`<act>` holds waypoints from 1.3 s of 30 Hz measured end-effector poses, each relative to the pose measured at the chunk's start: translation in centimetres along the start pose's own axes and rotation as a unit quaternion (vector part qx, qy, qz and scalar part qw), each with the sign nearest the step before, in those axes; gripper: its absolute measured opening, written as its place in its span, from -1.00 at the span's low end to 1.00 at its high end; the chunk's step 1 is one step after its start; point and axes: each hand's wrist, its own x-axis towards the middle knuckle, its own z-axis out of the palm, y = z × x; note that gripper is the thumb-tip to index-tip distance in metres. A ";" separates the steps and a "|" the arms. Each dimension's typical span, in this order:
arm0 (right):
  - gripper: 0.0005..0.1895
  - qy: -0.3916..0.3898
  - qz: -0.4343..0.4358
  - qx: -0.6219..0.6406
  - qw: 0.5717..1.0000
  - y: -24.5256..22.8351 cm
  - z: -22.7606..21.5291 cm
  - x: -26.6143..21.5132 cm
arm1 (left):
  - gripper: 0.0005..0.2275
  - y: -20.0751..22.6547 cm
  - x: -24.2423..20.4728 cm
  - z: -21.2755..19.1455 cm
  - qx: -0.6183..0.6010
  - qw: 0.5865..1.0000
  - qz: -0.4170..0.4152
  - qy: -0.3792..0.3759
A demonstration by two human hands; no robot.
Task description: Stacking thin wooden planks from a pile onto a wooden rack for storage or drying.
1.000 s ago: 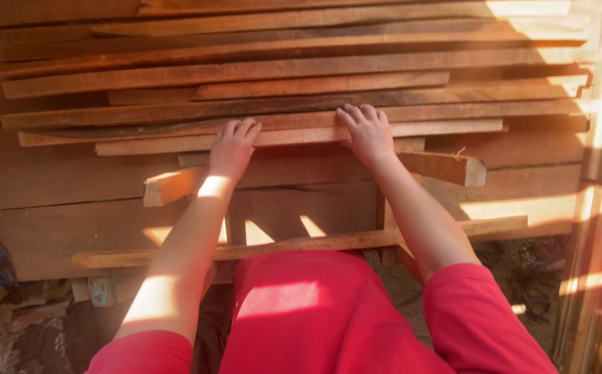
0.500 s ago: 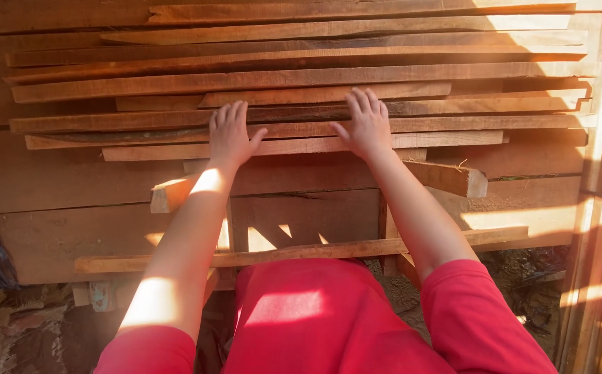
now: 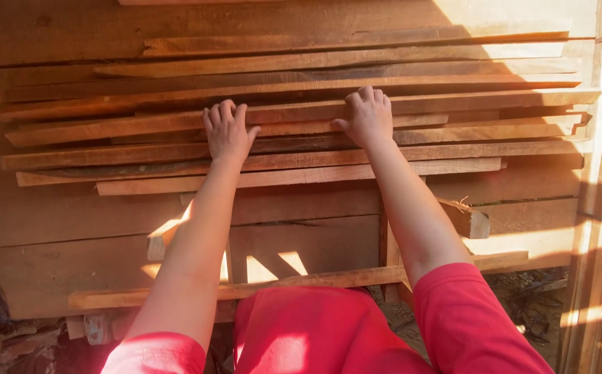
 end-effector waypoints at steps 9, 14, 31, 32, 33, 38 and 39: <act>-0.48 -0.018 -0.076 -0.048 0.996 0.6 -1.5 -2.6 | -0.52 -0.6 -1.8 -2.4 0.024 0.994 0.060 -0.085; -0.48 0.061 -0.152 -0.021 0.986 -0.4 -9.3 -6.3 | -0.63 -0.7 -4.0 -8.1 -0.005 0.994 0.086 -0.062; -0.28 -0.245 -0.058 0.114 0.961 -8.3 -29.4 -25.8 | -0.48 5.9 -24.2 -26.2 -0.092 0.966 0.095 -0.223; -0.31 -0.251 -0.062 0.110 0.960 -8.3 -28.5 -26.3 | -0.48 5.2 -24.4 -25.0 -0.091 0.965 0.097 -0.227; -0.34 -0.254 -0.064 0.104 0.960 -8.0 -27.8 -26.6 | -0.48 4.7 -24.3 -23.8 -0.090 0.964 0.102 -0.228; -0.36 -0.270 -0.053 0.155 0.949 -7.4 -23.4 -26.7 | -0.46 4.2 -24.7 -21.7 -0.071 0.960 0.101 -0.250; -0.36 -0.264 -0.048 0.160 0.950 -7.1 -22.9 -26.9 | -0.46 4.2 -24.6 -21.0 -0.072 0.961 0.103 -0.244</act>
